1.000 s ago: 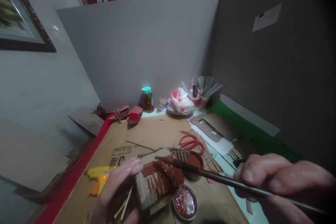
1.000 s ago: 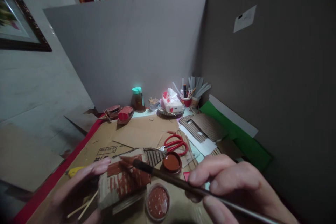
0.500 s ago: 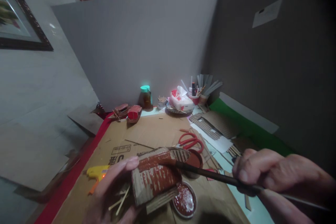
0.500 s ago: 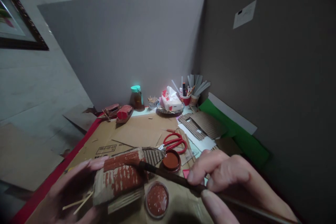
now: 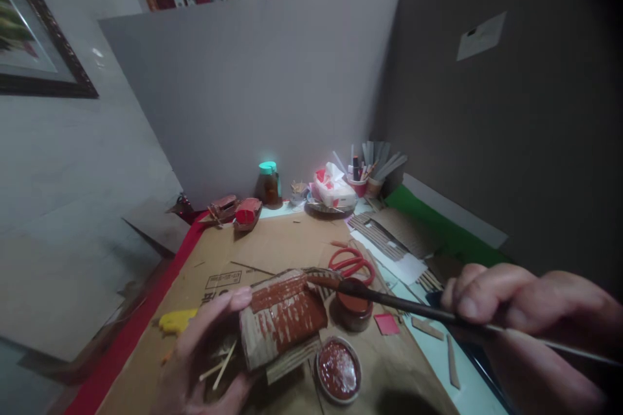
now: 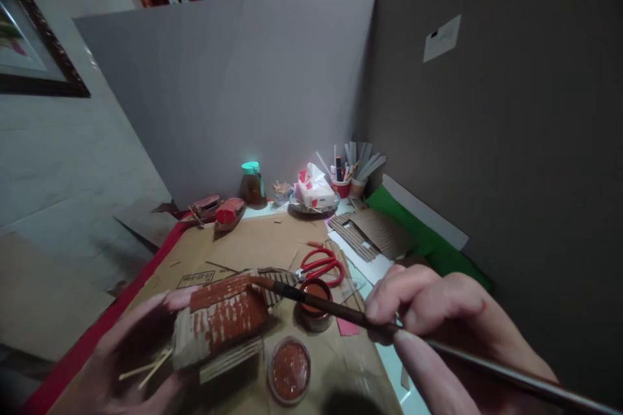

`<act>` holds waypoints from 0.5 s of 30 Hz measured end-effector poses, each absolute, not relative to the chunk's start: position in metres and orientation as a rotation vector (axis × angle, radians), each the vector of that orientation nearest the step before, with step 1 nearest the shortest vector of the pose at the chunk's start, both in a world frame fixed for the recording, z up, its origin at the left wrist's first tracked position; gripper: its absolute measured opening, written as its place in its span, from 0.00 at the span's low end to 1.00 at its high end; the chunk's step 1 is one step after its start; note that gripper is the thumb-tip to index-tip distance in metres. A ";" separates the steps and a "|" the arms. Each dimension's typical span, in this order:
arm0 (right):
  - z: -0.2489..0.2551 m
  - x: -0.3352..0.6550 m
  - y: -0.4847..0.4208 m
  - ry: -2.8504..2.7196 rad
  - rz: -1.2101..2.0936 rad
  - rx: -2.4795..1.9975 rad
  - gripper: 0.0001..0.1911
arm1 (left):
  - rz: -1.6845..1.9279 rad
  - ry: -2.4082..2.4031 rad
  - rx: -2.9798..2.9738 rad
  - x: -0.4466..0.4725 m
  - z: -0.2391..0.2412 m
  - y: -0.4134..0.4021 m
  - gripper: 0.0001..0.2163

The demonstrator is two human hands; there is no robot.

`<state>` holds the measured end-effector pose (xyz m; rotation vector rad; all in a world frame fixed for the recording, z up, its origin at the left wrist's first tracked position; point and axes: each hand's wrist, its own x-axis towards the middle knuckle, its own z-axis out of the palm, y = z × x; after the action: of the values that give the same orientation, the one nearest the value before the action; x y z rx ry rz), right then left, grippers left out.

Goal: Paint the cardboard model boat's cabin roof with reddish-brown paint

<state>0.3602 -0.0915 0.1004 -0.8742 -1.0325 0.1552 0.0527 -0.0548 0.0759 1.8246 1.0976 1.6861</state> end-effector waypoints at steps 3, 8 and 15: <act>0.114 0.342 -0.096 -1.009 0.126 -0.891 0.17 | 1.620 1.154 1.910 0.044 0.071 -0.050 0.19; 0.126 0.329 -0.103 -1.039 0.066 -0.875 0.07 | 1.420 1.115 2.181 0.026 0.062 -0.037 0.25; 0.119 0.329 -0.095 -1.312 0.005 -0.994 0.07 | 1.476 1.332 2.018 0.027 0.059 -0.035 0.21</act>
<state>0.3294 -0.0947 0.1190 -0.9944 -1.3124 0.0051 0.0272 -0.0350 0.0595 2.0181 1.3316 1.4758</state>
